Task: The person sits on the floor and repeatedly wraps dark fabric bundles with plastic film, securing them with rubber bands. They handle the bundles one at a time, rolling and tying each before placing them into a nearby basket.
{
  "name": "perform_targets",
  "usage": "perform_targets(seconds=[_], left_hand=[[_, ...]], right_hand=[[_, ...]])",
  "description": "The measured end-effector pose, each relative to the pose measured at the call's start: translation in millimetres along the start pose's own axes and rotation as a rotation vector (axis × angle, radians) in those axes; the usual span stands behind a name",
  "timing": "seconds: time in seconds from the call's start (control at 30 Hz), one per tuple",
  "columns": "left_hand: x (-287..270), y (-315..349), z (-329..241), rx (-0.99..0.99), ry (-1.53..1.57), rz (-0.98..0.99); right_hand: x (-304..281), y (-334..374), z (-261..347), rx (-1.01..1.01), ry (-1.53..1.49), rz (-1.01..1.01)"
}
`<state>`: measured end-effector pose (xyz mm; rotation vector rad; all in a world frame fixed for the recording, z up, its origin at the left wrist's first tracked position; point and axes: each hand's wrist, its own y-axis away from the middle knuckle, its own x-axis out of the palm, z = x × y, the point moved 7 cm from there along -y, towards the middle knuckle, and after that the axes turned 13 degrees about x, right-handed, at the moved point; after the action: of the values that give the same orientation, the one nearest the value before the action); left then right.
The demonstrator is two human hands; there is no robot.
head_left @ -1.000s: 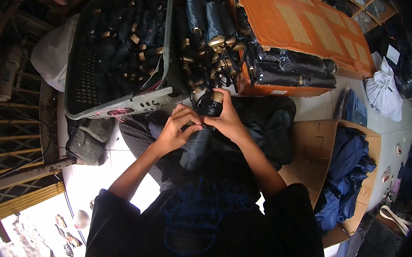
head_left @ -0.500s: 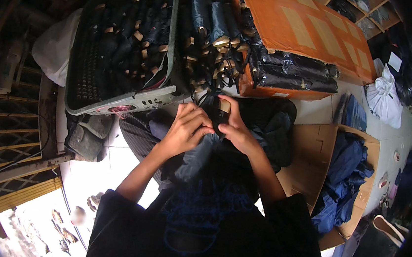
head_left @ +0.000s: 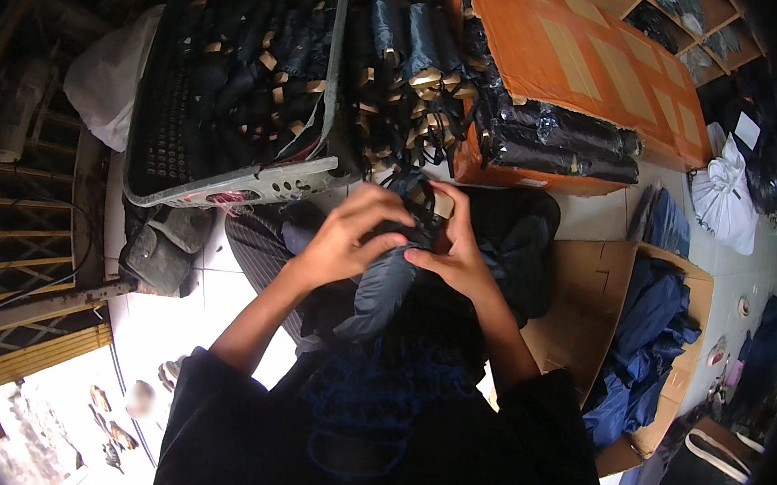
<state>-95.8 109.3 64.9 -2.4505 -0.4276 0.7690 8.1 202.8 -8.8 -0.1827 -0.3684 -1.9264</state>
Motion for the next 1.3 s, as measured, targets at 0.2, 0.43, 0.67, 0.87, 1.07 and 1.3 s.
perform_targets(seconds=[0.2,0.43,0.67,0.87,1.07,1.3], left_hand=[[-4.8,49.1,17.8,-0.209,0.179,-0.154],[-2.7,52.3,12.1,-0.278,0.344,-0.373],[-7.1,50.9,3.1,-0.153,0.080,-0.313],[0.3,55.9,3.0,-0.217,-0.107,-0.384],[6.1,65.6,0.1,-0.197,-0.086,-0.439],[11.5,56.9,-9.1,0.023,-0.343,-0.406]], right_hand=[[-2.7,-0.1,13.0,-0.012,-0.065,0.027],[4.6,-3.5,20.2,0.059,-0.163,0.053],[6.4,-11.5,17.5,0.062,-0.058,0.039],[10.0,-12.2,15.6,0.060,-0.114,0.050],[9.2,-10.7,8.3,0.102,-0.297,0.053],[8.6,-14.4,-8.8,0.090,-0.309,-0.152]])
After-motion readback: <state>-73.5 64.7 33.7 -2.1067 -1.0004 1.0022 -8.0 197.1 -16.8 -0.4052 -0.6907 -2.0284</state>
